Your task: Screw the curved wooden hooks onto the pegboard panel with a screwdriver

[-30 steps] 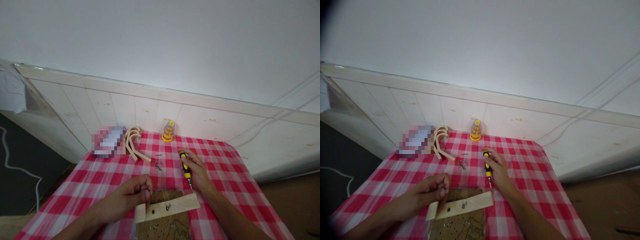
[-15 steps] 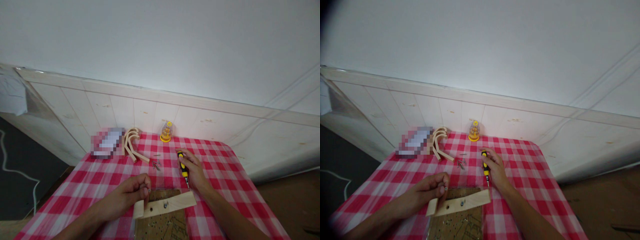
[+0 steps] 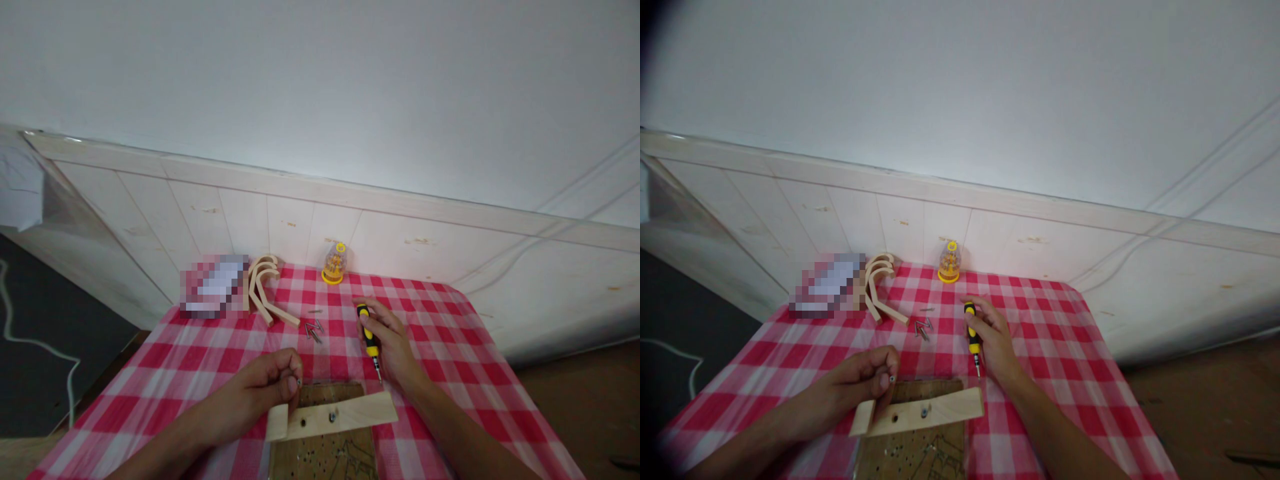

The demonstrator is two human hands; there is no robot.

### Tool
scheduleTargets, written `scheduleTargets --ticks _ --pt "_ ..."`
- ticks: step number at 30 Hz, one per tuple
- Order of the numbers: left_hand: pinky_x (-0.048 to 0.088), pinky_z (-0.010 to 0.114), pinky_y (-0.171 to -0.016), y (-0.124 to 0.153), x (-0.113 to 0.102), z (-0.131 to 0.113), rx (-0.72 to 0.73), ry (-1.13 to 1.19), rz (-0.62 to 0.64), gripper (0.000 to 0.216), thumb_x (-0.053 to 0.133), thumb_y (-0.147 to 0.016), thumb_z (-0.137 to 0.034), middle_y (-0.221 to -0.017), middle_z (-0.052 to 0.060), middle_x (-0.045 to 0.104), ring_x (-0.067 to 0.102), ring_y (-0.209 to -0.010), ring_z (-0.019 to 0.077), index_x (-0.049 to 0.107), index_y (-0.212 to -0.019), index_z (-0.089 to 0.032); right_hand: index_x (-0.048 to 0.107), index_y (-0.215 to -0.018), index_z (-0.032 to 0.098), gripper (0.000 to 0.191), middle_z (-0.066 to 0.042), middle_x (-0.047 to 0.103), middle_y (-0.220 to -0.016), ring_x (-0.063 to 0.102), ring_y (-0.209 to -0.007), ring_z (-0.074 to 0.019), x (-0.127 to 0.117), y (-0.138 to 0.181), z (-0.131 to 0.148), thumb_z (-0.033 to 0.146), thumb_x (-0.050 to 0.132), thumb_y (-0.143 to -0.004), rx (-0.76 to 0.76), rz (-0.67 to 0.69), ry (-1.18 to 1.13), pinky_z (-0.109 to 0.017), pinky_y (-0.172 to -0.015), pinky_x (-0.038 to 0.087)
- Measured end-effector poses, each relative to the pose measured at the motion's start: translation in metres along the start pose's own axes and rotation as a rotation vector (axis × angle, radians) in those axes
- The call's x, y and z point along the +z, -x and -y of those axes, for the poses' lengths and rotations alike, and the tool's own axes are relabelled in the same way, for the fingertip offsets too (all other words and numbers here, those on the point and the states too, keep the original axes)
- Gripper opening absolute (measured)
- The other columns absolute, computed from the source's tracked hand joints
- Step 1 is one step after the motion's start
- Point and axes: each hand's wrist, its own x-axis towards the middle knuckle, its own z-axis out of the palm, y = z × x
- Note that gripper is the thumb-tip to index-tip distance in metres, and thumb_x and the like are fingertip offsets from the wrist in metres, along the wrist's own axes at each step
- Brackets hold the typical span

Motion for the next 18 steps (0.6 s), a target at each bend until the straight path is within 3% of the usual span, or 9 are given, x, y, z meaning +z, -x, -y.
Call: scheduleTargets --ticks 18 --pt "0.03 0.024 -0.063 0.003 -0.0031 0.0056 -0.037 -0.017 0.003 0.035 0.061 -0.094 -0.053 -0.072 -0.003 0.056 0.041 -0.066 0.0114 0.052 -0.09 -0.02 0.075 -0.103 0.025 0.031 0.006 0.055 -0.058 0.044 -0.049 -0.0107 -0.0044 -0.0022 -0.0046 0.034 0.076 -0.074 -0.019 0.032 0.017 -0.022 -0.046 0.032"
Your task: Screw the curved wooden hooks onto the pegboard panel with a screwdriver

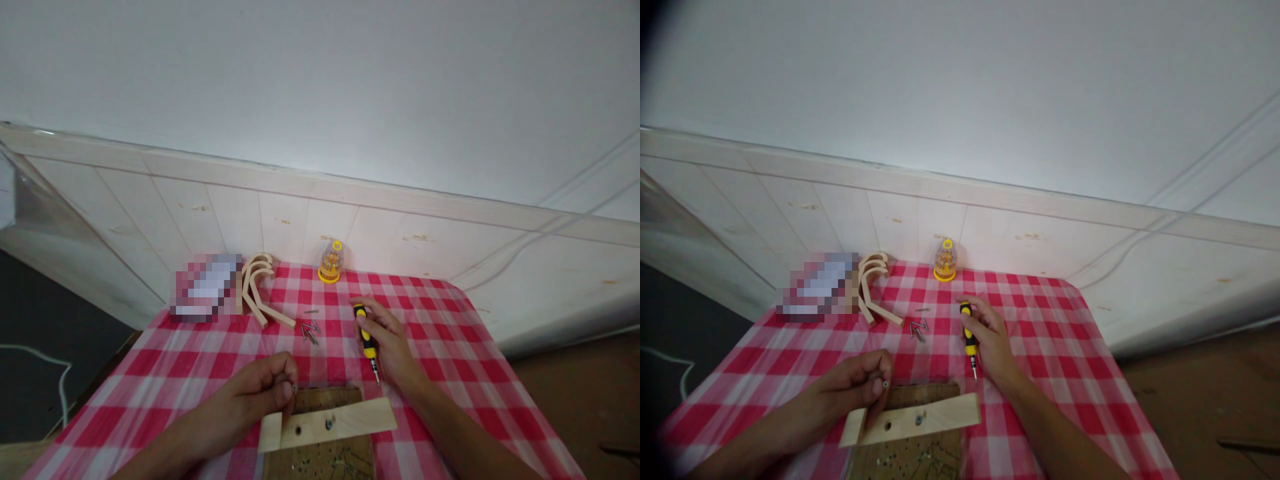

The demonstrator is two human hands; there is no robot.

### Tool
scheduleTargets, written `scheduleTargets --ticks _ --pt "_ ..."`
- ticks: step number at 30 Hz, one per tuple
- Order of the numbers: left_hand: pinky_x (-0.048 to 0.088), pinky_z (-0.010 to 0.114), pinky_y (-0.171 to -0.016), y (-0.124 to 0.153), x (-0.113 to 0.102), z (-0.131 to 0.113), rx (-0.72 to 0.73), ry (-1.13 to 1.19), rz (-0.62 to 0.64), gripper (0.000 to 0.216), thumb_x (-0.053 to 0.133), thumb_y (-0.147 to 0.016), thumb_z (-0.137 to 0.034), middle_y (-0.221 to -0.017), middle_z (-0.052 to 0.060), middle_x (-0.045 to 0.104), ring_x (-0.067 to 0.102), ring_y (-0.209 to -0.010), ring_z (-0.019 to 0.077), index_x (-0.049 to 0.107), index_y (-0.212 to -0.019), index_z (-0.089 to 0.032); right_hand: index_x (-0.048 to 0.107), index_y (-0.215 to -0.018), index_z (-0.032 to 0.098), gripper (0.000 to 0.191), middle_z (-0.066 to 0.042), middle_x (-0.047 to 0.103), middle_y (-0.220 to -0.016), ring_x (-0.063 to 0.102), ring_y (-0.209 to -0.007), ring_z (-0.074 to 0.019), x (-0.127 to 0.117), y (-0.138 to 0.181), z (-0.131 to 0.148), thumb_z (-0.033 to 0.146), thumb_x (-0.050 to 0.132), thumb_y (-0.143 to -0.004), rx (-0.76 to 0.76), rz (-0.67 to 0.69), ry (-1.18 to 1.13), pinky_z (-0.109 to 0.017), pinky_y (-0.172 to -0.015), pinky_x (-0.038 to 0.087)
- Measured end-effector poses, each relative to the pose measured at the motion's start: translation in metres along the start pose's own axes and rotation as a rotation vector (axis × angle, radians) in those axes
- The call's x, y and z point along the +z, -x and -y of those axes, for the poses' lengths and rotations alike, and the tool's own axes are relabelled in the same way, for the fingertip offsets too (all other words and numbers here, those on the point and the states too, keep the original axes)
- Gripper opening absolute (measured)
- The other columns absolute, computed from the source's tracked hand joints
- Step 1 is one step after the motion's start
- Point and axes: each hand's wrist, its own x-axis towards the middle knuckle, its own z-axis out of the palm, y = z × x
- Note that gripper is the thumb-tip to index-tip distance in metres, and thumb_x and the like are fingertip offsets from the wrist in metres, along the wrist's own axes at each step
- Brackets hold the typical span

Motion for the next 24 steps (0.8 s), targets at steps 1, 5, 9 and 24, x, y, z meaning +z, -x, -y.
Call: scheduleTargets --ticks 1,5,9,24 --pt "0.03 0.024 -0.063 0.0 0.0001 0.0002 -0.001 0.002 -0.003 0.035 0.061 -0.095 -0.053 -0.072 -0.003 0.056 0.041 -0.065 0.0112 0.052 -0.09 -0.02 0.075 -0.103 0.025 0.03 0.006 0.055 -0.059 0.044 -0.049 -0.0107 -0.0004 -0.0002 -0.0005 0.034 0.076 -0.075 -0.003 0.001 0.001 -0.022 -0.046 0.032" --pt "0.029 0.024 -0.061 -0.0006 0.0014 -0.001 0.001 0.011 -0.006 0.036 0.061 -0.094 -0.055 -0.07 -0.004 0.057 0.04 -0.063 0.0109 0.051 -0.09 -0.02 0.076 -0.102 0.025 0.029 0.005 0.057 -0.063 0.046 -0.053 -0.0112 -0.0021 -0.0011 -0.003 0.032 0.077 -0.074 -0.012 0.0 0.005 -0.022 -0.048 0.032" --pt "0.03 0.024 -0.063 -0.0012 0.0018 -0.0009 0.019 0.004 -0.022 0.036 0.06 -0.095 -0.055 -0.069 -0.004 0.058 0.04 -0.063 0.0109 0.051 -0.091 -0.02 0.076 -0.103 0.026 0.029 0.005 0.058 -0.066 0.048 -0.055 -0.0116 -0.0035 -0.0023 -0.0062 0.032 0.077 -0.075 -0.022 0.009 -0.007 -0.022 -0.049 0.032" --pt "0.031 0.023 -0.06 -0.0041 -0.0027 0.0026 0.052 0.133 -0.022 0.037 0.068 -0.09 -0.052 -0.072 -0.001 0.063 0.046 -0.061 0.0096 0.051 -0.09 -0.019 0.075 -0.105 0.024 0.032 0.005 0.056 -0.06 0.045 -0.052 -0.0104 -0.0012 -0.005 -0.0076 0.033 0.076 -0.074 -0.041 0.032 -0.021 -0.02 -0.047 0.031"
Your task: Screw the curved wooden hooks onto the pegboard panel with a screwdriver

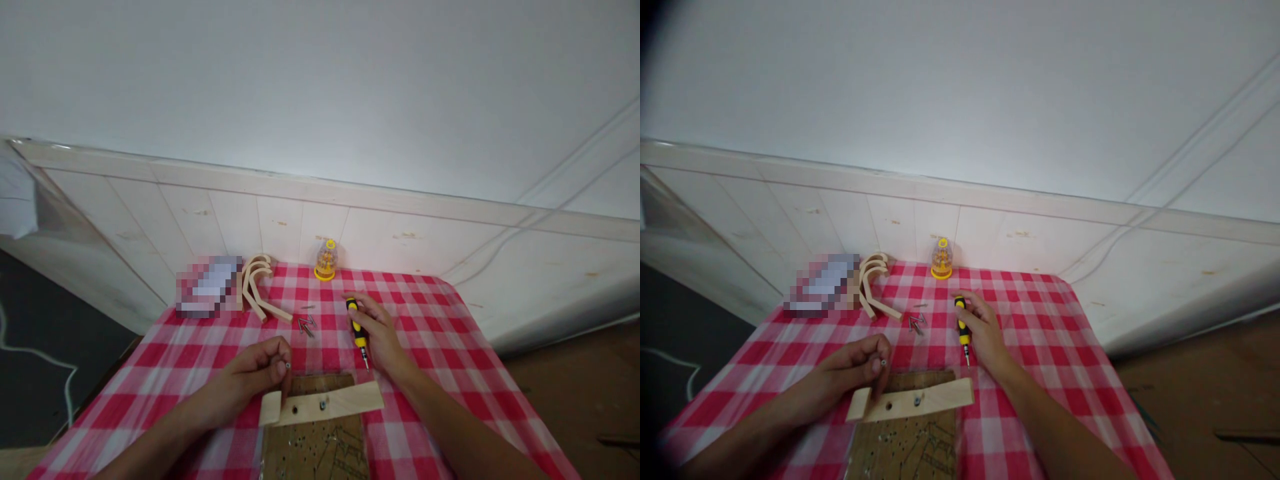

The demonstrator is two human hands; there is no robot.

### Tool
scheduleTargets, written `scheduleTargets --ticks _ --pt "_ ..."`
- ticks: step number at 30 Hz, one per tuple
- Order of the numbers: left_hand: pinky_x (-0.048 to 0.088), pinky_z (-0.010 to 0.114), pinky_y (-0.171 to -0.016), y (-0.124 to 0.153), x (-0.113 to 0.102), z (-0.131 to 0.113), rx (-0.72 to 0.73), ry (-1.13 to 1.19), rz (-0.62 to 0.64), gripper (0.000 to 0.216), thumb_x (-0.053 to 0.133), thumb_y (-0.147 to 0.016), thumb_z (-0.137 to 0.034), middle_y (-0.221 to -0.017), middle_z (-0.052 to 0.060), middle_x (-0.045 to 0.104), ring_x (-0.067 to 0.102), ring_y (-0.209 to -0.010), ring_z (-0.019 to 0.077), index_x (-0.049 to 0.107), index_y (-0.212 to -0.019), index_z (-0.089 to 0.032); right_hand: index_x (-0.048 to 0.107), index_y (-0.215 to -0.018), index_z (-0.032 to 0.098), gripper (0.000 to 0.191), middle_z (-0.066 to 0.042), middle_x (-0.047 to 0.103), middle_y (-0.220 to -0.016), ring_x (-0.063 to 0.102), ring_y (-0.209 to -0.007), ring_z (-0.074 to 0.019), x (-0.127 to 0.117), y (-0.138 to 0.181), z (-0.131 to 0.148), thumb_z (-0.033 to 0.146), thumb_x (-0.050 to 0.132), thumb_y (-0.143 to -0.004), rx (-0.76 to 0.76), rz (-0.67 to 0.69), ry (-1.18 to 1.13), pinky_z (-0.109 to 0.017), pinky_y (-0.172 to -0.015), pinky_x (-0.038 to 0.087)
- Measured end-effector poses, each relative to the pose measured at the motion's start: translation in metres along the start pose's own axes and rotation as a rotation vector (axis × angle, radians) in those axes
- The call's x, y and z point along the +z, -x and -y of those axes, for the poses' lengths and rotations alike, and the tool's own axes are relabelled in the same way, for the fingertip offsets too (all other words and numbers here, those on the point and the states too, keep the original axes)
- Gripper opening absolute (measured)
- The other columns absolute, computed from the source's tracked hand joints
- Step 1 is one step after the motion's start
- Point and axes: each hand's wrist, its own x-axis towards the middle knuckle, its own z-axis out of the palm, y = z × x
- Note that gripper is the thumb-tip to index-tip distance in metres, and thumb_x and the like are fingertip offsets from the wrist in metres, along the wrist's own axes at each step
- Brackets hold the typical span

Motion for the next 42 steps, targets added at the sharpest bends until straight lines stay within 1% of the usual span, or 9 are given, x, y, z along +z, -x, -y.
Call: scheduleTargets --ticks 3,8,14,18,21,26,31,35,42 --pt "0.031 0.023 -0.059 -0.001 -0.001 -0.008 0.034 0.034 -0.042 0.038 0.07 -0.088 -0.052 -0.074 0.0 0.063 0.047 -0.062 0.0105 0.051 -0.089 -0.019 0.075 -0.104 0.023 0.033 0.006 0.055 -0.059 0.045 -0.05 -0.01 0.001 0.0 0.001 0.032 0.076 -0.072 -0.003 0.0 -0.008 -0.02 -0.047 0.031" --pt "0.032 0.022 -0.061 0.001 0.003 -0.042 0.224 -0.178 -0.271 0.039 0.075 -0.083 -0.052 -0.072 -0.004 0.05 0.039 -0.064 0.0092 0.059 -0.083 -0.016 0.073 -0.104 0.022 0.035 0.006 0.056 -0.056 0.044 -0.048 -0.0101 0.003 -0.001 0.005 0.032 0.076 -0.071 0.013 0.006 -0.03 -0.02 -0.045 0.03" --pt "0.035 0.024 -0.06 0.012 0.014 -0.072 0.177 -0.421 -0.312 0.036 0.068 -0.085 -0.049 -0.068 -0.005 0.049 0.043 -0.062 0.0108 0.065 -0.097 -0.016 0.07 -0.112 0.023 0.044 0.004 0.063 -0.06 0.054 -0.054 -0.0129 0.009 0.003 0.031 0.035 0.08 -0.071 0.029 0.039 -0.146 -0.021 -0.049 0.037" --pt "0.036 0.025 -0.061 0.01 0.015 -0.077 0.156 -0.475 -0.307 0.028 0.069 -0.082 -0.044 -0.068 -0.004 0.054 0.045 -0.062 0.0109 0.065 -0.087 -0.016 0.067 -0.118 0.024 0.052 0.002 0.067 -0.066 0.059 -0.06 -0.0146 0.014 0.01 0.054 0.036 0.084 -0.07 0.019 0.071 -0.176 -0.022 -0.051 0.042" --pt "0.038 0.025 -0.064 0.001 0.016 -0.075 0.152 -0.462 -0.258 0.028 0.072 -0.08 -0.042 -0.069 -0.002 0.059 0.048 -0.063 0.0111 0.063 -0.08 -0.016 0.068 -0.114 0.023 0.049 0.001 0.068 -0.068 0.06 -0.061 -0.0146 0.019 0.016 0.067 0.04 0.086 -0.071 -0.012 0.091 -0.167 -0.022 -0.052 0.043" --pt "0.037 0.025 -0.063 -0.015 0.018 -0.057 0.087 -0.347 -0.078 0.034 0.077 -0.079 -0.047 -0.07 -0.002 0.06 0.047 -0.062 0.0103 0.066 -0.08 -0.015 0.068 -0.114 0.024 0.044 0.0 0.071 -0.072 0.064 -0.067 -0.0151 0.023 0.028 0.082 0.041 0.084 -0.076 -0.112 0.177 -0.07 -0.024 -0.059 0.048" --pt "0.035 0.025 -0.062 -0.023 0.007 -0.04 0.075 -0.265 0.122 0.039 0.084 -0.074 -0.051 -0.07 0.001 0.064 0.049 -0.064 0.0111 0.074 -0.078 -0.014 0.068 -0.113 0.025 0.039 0.0 0.073 -0.078 0.063 -0.067 -0.0144 0.029 0.033 0.097 0.039 0.081 -0.08 -0.168 0.241 0.095 -0.026 -0.059 0.051" --pt "0.041 0.027 -0.066 -0.029 0.001 -0.033 0.036 -0.239 0.243 0.039 0.084 -0.073 -0.053 -0.075 0.004 0.069 0.055 -0.066 0.0132 0.079 -0.081 -0.016 0.067 -0.11 0.024 0.037 0.002 0.068 -0.077 0.062 -0.067 -0.014 0.04 0.035 0.107 0.038 0.081 -0.08 -0.171 0.246 0.189 -0.028 -0.06 0.054" --pt "0.049 0.032 -0.085 -0.027 0.002 -0.042 0.234 -0.442 0.3 0.03 0.077 -0.081 -0.052 -0.097 0.008 0.071 0.063 -0.093 0.0206 0.082 -0.077 -0.023 0.065 -0.116 0.025 0.031 0.001 0.066 -0.082 0.064 -0.073 -0.0145 0.065 0.064 0.103 0.03 0.073 -0.087 -0.236 0.231 0.332 -0.03 -0.066 0.054"
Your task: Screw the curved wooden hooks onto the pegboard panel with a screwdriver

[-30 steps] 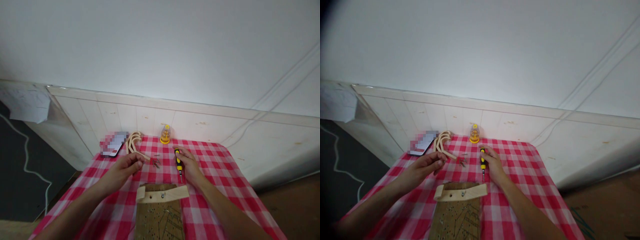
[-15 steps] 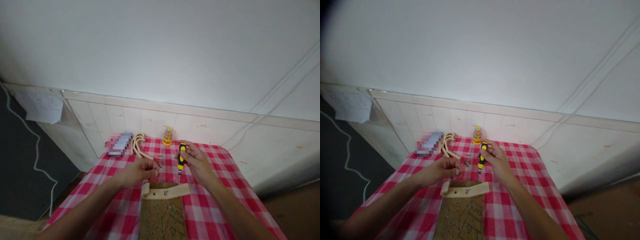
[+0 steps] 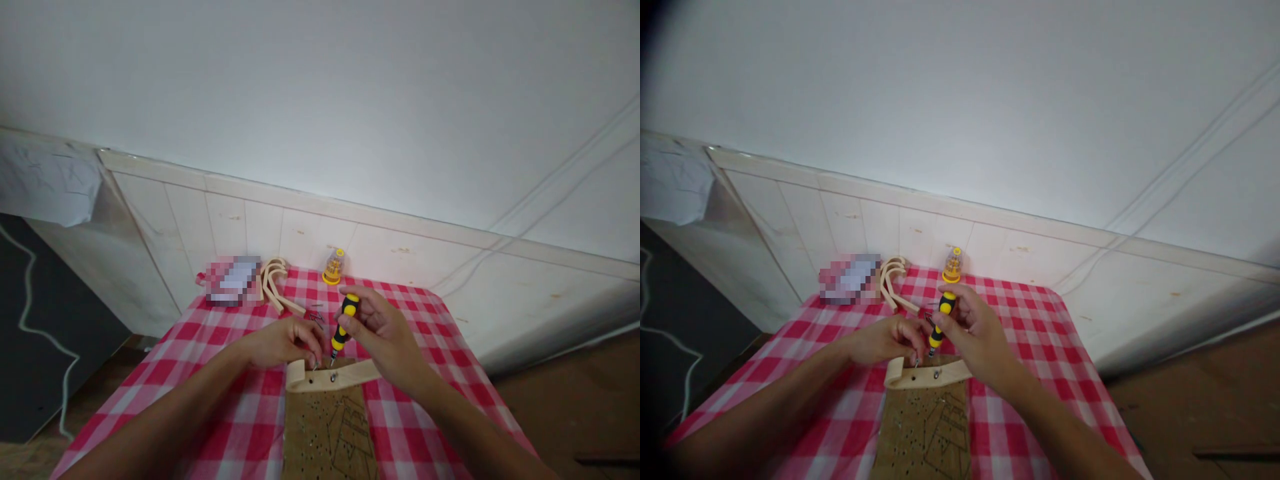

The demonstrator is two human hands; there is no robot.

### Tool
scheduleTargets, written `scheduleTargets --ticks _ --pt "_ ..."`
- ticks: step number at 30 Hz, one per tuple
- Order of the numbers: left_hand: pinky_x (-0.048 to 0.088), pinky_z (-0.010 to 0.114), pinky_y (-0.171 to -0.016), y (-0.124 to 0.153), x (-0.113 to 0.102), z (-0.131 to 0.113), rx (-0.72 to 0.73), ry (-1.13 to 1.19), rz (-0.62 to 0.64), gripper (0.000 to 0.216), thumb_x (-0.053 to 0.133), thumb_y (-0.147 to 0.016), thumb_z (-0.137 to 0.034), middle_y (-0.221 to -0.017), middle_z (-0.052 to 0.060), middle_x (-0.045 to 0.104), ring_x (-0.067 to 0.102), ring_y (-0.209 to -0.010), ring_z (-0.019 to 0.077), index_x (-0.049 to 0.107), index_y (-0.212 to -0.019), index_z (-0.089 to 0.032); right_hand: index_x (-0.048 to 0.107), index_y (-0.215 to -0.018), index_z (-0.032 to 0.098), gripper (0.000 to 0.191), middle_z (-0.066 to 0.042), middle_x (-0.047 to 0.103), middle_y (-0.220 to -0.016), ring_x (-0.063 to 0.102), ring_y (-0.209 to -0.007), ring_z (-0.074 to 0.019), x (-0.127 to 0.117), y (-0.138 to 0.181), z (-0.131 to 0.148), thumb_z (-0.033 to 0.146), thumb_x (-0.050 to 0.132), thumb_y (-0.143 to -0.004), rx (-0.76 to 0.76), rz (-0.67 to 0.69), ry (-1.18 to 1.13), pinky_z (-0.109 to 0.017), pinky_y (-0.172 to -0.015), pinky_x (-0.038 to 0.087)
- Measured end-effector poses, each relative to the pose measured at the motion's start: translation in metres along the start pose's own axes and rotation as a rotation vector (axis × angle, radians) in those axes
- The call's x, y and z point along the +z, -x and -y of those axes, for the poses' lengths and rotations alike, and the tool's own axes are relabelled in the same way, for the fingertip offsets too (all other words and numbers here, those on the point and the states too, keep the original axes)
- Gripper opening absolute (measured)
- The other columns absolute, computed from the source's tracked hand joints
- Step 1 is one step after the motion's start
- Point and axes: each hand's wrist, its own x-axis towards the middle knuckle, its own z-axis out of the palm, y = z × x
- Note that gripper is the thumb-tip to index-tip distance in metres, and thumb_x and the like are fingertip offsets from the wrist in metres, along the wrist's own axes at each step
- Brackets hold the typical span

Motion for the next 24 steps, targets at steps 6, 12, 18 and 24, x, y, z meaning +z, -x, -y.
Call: scheduleTargets --ticks 6,12,18,24 --pt "0.046 0.026 -0.066 0.002 0.003 0.011 -0.054 0.105 -0.034 0.037 0.079 -0.078 -0.056 -0.087 0.005 0.067 0.058 -0.072 0.0148 0.078 -0.079 -0.019 0.064 -0.118 0.026 0.032 0.001 0.065 -0.081 0.063 -0.072 -0.0147 0.014 0.007 -0.005 0.029 0.072 -0.086 -0.026 -0.076 0.01 -0.029 -0.065 0.053" --pt "0.039 0.024 -0.066 0.004 -0.003 0.005 -0.058 0.146 -0.205 0.041 0.077 -0.079 -0.055 -0.074 0.0 0.061 0.05 -0.068 0.0119 0.067 -0.081 -0.015 0.067 -0.11 0.025 0.026 0.003 0.061 -0.076 0.057 -0.065 -0.0131 0.008 0.013 -0.002 0.028 0.07 -0.085 -0.014 -0.156 0.084 -0.026 -0.058 0.046" --pt "0.036 0.024 -0.058 0.017 -0.005 -0.044 -0.092 0.099 -0.536 0.032 0.067 -0.085 -0.047 -0.081 0.0 0.065 0.043 -0.058 0.0091 0.054 -0.085 -0.018 0.06 -0.102 0.023 0.02 0.004 0.058 -0.067 0.059 -0.058 -0.0149 -0.026 0.006 0.002 0.029 0.06 -0.083 0.067 -0.137 0.097 -0.027 -0.053 0.048" --pt "0.042 0.027 -0.06 0.066 0.05 -0.071 -0.147 -0.222 -0.773 0.027 0.058 -0.092 -0.047 -0.074 0.0 0.057 0.051 -0.066 0.0154 0.058 -0.085 -0.021 0.061 -0.084 0.024 0.015 0.007 0.05 -0.053 0.043 -0.043 -0.0114 -0.061 -0.009 -0.011 0.017 0.055 -0.073 0.164 -0.043 0.322 -0.024 -0.043 0.032"
